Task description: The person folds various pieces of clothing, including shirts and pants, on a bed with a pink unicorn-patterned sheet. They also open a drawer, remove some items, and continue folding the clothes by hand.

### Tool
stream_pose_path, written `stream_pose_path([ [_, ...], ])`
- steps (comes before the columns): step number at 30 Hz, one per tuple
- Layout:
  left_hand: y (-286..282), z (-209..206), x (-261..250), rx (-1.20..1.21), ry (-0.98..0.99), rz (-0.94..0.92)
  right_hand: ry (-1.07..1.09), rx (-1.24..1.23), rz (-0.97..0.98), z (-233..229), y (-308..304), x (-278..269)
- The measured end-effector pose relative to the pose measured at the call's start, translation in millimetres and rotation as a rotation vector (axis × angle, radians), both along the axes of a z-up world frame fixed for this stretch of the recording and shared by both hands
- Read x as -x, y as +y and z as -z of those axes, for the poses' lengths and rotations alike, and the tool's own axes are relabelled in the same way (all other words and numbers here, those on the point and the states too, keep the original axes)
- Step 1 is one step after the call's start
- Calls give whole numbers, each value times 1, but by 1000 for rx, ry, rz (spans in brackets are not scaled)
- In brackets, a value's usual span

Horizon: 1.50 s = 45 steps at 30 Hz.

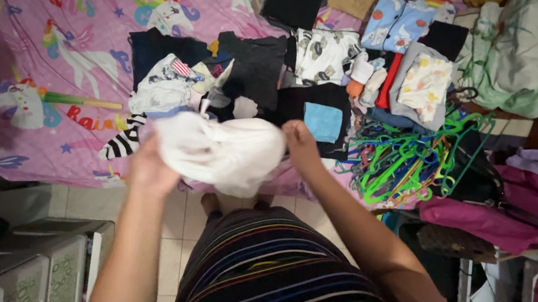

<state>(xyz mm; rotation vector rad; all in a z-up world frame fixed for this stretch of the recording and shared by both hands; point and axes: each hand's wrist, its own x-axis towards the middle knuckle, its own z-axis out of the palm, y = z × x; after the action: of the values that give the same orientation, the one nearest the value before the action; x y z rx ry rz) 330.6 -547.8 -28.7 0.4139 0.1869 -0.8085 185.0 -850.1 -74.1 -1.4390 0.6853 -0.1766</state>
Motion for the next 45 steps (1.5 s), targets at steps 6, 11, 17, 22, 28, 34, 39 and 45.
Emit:
stream_pose_path([
  [6, -121, 7, 92, -761, -470, 368, -139, -620, -313, 5, 59, -9],
  [11, -135, -63, 151, -404, -970, 937, -141, -897, -389, -17, 67, -27],
  [17, -106, -104, 83, -1462, -1156, 1082, -335, -1092, -307, -49, 24, -67],
  [22, -78, -65, 88, -535, -670, 740, -336, -1081, -181, -54, 21, -69],
  [28, -53, -20, 41, 211, -14, 127, -109, -921, -451, -46, 43, -59],
  [34, -23, 3, 19, -193, -51, 160, -230, -1131, -485, -54, 21, -47],
  [39, 19, -26, 19, -487, -310, 380, -370, -1131, -285, -76, -24, -25],
  [45, 7, -75, -5, -529, -386, 145, -536, -924, -448, -74, -23, -16],
])
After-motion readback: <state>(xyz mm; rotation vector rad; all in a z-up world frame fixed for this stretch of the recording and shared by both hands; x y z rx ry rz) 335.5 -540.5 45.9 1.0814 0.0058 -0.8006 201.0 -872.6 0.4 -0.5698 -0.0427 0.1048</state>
